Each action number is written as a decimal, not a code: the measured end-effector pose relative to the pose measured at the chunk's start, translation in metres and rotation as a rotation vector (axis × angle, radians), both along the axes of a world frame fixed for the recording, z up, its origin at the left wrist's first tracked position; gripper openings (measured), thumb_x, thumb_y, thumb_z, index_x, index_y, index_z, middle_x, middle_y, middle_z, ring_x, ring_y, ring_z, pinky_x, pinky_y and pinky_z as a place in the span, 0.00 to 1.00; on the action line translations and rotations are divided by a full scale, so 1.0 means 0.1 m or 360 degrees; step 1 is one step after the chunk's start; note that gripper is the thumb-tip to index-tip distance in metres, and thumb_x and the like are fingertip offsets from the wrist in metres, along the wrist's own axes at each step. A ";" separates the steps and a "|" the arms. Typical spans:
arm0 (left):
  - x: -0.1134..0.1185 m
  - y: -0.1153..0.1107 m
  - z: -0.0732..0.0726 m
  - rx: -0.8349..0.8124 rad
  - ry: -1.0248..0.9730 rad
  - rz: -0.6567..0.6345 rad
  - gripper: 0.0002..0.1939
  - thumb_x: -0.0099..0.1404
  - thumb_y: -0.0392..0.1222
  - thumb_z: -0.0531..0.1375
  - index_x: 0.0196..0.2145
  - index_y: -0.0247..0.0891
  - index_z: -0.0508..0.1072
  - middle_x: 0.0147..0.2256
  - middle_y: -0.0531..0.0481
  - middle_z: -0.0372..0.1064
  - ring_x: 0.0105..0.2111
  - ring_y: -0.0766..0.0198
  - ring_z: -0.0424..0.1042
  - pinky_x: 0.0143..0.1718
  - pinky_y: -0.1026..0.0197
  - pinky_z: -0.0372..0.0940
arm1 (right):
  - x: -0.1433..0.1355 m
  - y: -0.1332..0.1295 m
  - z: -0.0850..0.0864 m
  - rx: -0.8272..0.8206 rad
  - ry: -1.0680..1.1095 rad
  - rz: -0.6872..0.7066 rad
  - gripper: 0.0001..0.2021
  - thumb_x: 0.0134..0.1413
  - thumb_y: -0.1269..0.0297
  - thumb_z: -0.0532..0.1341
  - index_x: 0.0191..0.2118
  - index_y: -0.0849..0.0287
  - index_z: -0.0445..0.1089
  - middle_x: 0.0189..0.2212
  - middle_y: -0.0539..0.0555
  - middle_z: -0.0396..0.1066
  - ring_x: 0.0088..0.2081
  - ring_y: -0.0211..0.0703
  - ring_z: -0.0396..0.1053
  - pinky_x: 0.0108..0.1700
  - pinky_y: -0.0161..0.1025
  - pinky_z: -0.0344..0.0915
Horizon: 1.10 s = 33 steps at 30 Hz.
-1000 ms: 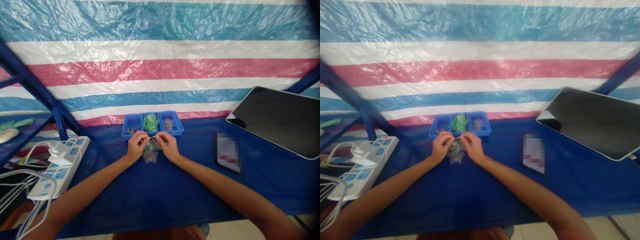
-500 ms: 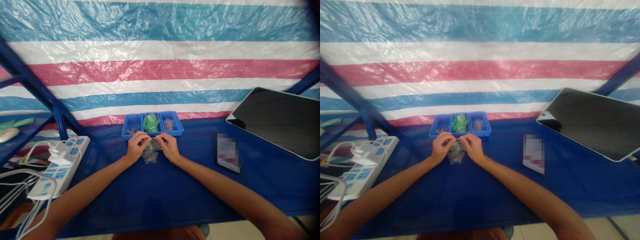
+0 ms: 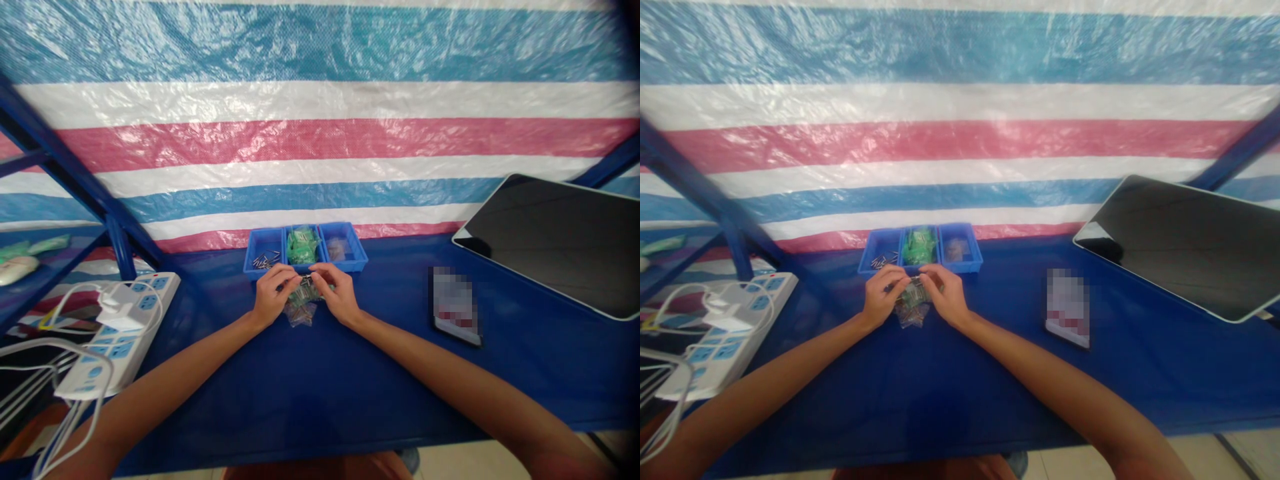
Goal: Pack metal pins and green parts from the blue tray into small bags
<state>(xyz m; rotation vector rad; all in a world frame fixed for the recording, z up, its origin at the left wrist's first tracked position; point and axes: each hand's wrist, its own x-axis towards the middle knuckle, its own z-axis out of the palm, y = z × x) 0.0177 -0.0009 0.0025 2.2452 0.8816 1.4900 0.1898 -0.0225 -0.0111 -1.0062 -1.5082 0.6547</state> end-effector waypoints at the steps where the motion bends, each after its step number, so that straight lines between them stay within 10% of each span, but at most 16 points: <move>1: 0.00 0.00 0.00 0.0001 0.0002 0.0003 0.08 0.64 0.41 0.58 0.30 0.35 0.73 0.31 0.48 0.69 0.32 0.67 0.68 0.33 0.64 0.64 | 0.00 0.00 0.00 0.0004 -0.0002 0.0012 0.12 0.59 0.56 0.56 0.40 0.58 0.70 0.29 0.51 0.70 0.28 0.38 0.66 0.31 0.35 0.63; 33: -0.01 -0.02 -0.01 -0.0136 0.0110 0.0126 0.15 0.69 0.41 0.52 0.50 0.38 0.70 0.36 0.47 0.72 0.35 0.65 0.72 0.39 0.62 0.66 | 0.01 0.00 0.06 0.0082 -0.0225 -0.0067 0.16 0.63 0.58 0.50 0.34 0.58 0.72 0.27 0.52 0.71 0.29 0.40 0.67 0.33 0.36 0.61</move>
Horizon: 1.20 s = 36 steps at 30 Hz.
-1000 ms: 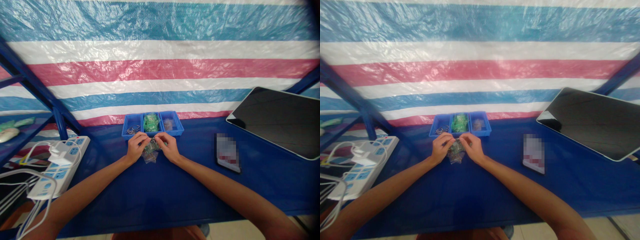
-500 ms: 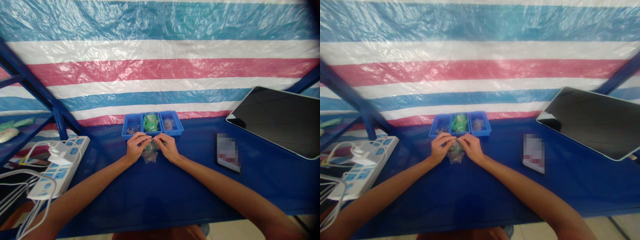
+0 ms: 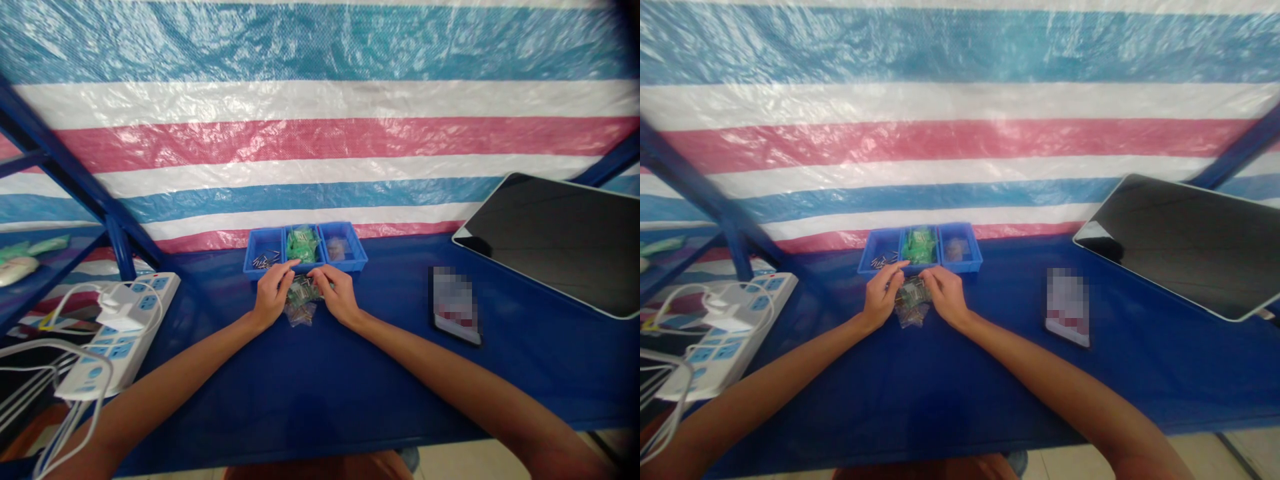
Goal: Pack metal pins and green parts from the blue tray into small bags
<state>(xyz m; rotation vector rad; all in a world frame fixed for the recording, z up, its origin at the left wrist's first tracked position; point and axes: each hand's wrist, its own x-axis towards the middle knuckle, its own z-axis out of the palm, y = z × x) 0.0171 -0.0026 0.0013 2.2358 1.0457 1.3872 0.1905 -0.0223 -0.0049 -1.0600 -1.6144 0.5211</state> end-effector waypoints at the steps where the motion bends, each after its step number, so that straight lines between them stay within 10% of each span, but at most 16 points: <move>1: 0.00 0.00 0.00 0.0028 0.0015 -0.0002 0.16 0.69 0.41 0.51 0.52 0.38 0.69 0.36 0.47 0.72 0.35 0.65 0.72 0.40 0.61 0.66 | 0.00 0.00 0.00 0.0001 -0.0004 -0.0001 0.16 0.63 0.58 0.50 0.33 0.58 0.72 0.26 0.52 0.70 0.29 0.40 0.67 0.33 0.36 0.61; 36: 0.01 0.02 -0.02 0.0036 -0.0143 0.0024 0.07 0.63 0.42 0.59 0.36 0.37 0.75 0.32 0.50 0.74 0.30 0.67 0.72 0.34 0.65 0.66 | -0.01 -0.01 -0.04 0.0072 -0.0072 0.0178 0.09 0.58 0.59 0.58 0.36 0.58 0.72 0.26 0.51 0.68 0.27 0.38 0.64 0.31 0.35 0.61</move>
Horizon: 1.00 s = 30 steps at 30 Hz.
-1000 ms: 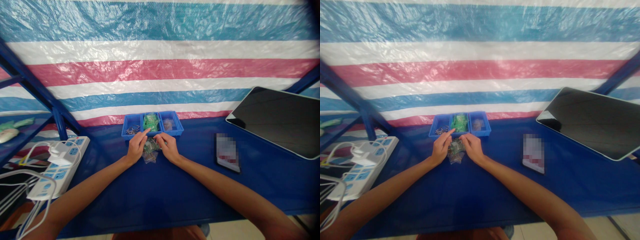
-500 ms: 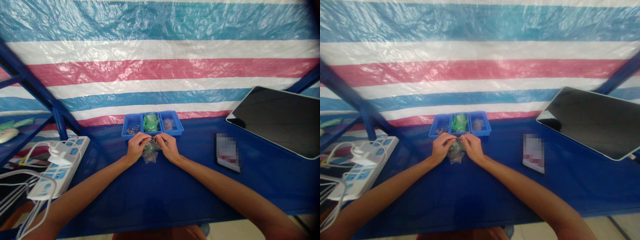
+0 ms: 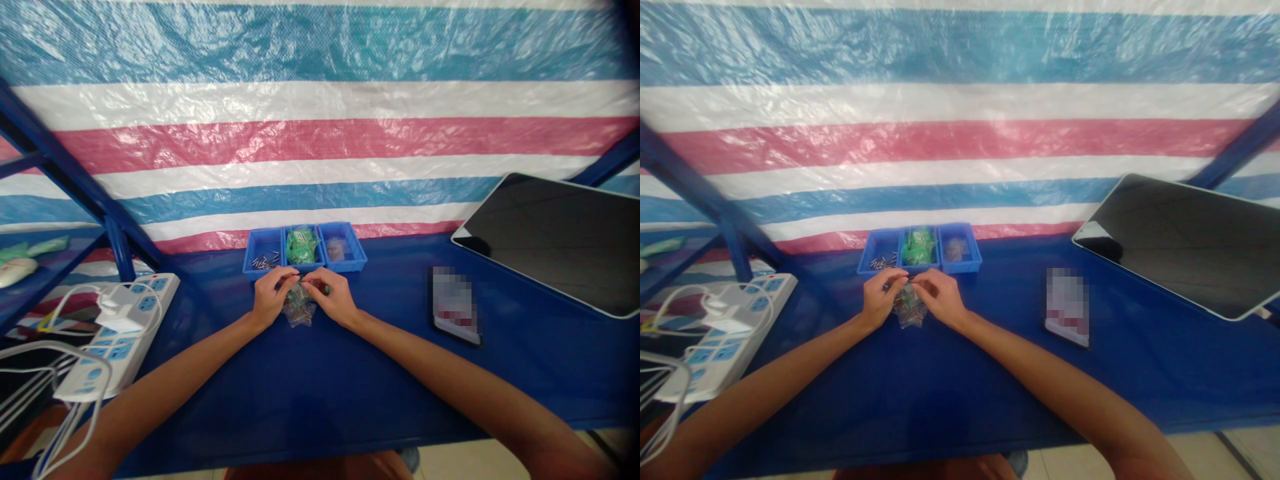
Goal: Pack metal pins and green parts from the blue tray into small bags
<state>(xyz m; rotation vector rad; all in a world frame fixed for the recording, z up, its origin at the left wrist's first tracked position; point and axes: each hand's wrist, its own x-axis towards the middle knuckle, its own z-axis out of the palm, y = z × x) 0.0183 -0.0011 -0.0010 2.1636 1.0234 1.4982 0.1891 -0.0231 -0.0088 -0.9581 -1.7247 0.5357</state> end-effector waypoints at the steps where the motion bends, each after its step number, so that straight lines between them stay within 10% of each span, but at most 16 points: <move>1: 0.00 0.00 0.00 0.0000 -0.0004 0.0001 0.07 0.63 0.42 0.59 0.35 0.37 0.75 0.32 0.50 0.74 0.30 0.67 0.72 0.35 0.65 0.66 | 0.00 0.00 0.00 0.0013 -0.0017 0.0006 0.09 0.58 0.59 0.58 0.35 0.57 0.72 0.25 0.50 0.67 0.26 0.38 0.63 0.31 0.35 0.60; 10: -0.03 -0.01 -0.03 -0.0163 -0.0030 -0.0027 0.10 0.66 0.44 0.55 0.39 0.37 0.73 0.31 0.51 0.72 0.27 0.69 0.70 0.32 0.66 0.64 | 0.00 0.02 -0.03 -0.0056 0.0046 -0.0052 0.11 0.61 0.59 0.55 0.35 0.59 0.70 0.29 0.51 0.70 0.28 0.38 0.65 0.32 0.34 0.61; 22: -0.05 -0.03 -0.01 -0.0064 0.0143 0.0232 0.24 0.66 0.44 0.56 0.13 0.35 0.60 0.14 0.57 0.56 0.16 0.73 0.56 0.24 0.66 0.53 | 0.02 0.00 0.01 -0.0069 0.0055 -0.0140 0.15 0.62 0.58 0.52 0.28 0.59 0.68 0.24 0.50 0.68 0.26 0.37 0.64 0.30 0.34 0.59; 30: -0.02 -0.04 0.03 -0.0098 -0.0047 0.0008 0.11 0.67 0.42 0.54 0.29 0.36 0.68 0.23 0.54 0.64 0.23 0.71 0.64 0.29 0.66 0.59 | 0.02 0.01 -0.01 -0.0088 0.0085 -0.0165 0.14 0.61 0.57 0.53 0.30 0.59 0.69 0.25 0.50 0.69 0.27 0.38 0.65 0.30 0.34 0.60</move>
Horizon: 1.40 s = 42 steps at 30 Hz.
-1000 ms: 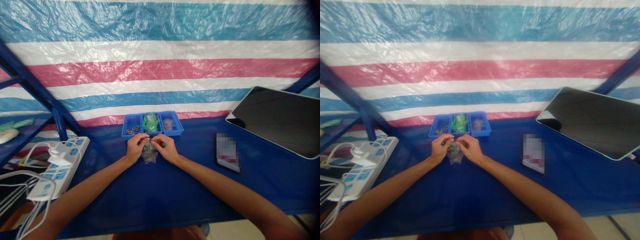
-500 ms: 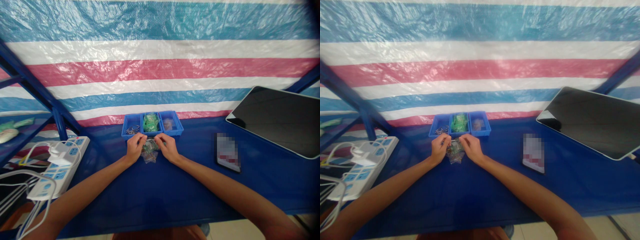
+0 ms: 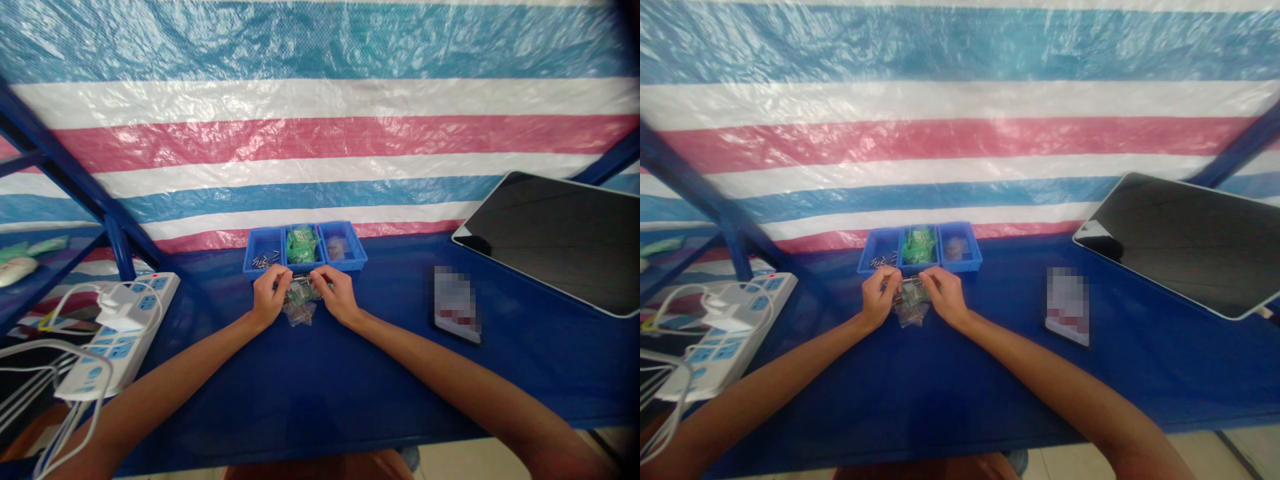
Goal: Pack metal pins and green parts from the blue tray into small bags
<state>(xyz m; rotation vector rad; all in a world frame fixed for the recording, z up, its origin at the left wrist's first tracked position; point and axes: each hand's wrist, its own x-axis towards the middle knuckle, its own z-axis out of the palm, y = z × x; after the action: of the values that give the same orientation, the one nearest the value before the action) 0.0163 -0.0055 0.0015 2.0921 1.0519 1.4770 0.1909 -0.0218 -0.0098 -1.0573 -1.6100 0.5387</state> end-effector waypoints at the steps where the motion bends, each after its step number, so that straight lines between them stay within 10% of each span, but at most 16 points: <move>1: 0.00 0.00 0.00 -0.0016 -0.0018 -0.0005 0.10 0.67 0.42 0.53 0.30 0.36 0.68 0.24 0.55 0.64 0.23 0.71 0.64 0.29 0.66 0.60 | 0.00 0.00 0.00 0.0002 0.0000 -0.0002 0.14 0.61 0.57 0.54 0.30 0.59 0.69 0.25 0.51 0.69 0.27 0.38 0.65 0.30 0.34 0.60; 13: -0.04 0.02 -0.07 0.0021 0.0174 0.0147 0.25 0.67 0.46 0.53 0.14 0.35 0.60 0.14 0.56 0.57 0.16 0.72 0.57 0.23 0.65 0.53 | -0.01 0.00 0.00 -0.0001 -0.0024 -0.0001 0.14 0.61 0.57 0.54 0.31 0.59 0.69 0.26 0.51 0.70 0.27 0.38 0.66 0.31 0.34 0.61; 26: 0.02 0.03 -0.07 -0.0026 -0.0179 0.0062 0.07 0.66 0.42 0.56 0.39 0.36 0.69 0.30 0.53 0.68 0.20 0.74 0.64 0.26 0.69 0.61 | -0.01 0.00 0.01 -0.0021 -0.0018 -0.0007 0.15 0.61 0.56 0.53 0.31 0.59 0.70 0.26 0.52 0.70 0.28 0.39 0.66 0.31 0.34 0.61; 35: -0.04 0.05 -0.10 -0.0135 -0.0094 0.0194 0.10 0.66 0.45 0.55 0.38 0.37 0.71 0.16 0.60 0.57 0.16 0.73 0.56 0.20 0.69 0.53 | -0.01 0.00 0.01 -0.0011 -0.0021 -0.0010 0.15 0.61 0.55 0.53 0.31 0.59 0.70 0.26 0.52 0.70 0.28 0.39 0.66 0.30 0.34 0.61; 42: 0.01 0.02 0.00 0.0072 0.0103 -0.0045 0.08 0.62 0.44 0.60 0.35 0.37 0.74 0.27 0.53 0.69 0.23 0.71 0.64 0.29 0.67 0.61 | -0.01 0.01 0.01 0.0017 -0.0039 -0.0006 0.15 0.61 0.56 0.53 0.31 0.60 0.70 0.26 0.51 0.70 0.28 0.38 0.66 0.31 0.34 0.61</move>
<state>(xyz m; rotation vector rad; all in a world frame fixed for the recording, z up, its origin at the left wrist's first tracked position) 0.0170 -0.0035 0.0019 2.1905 1.0168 1.4419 0.1904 -0.0210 -0.0089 -1.0624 -1.6304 0.5156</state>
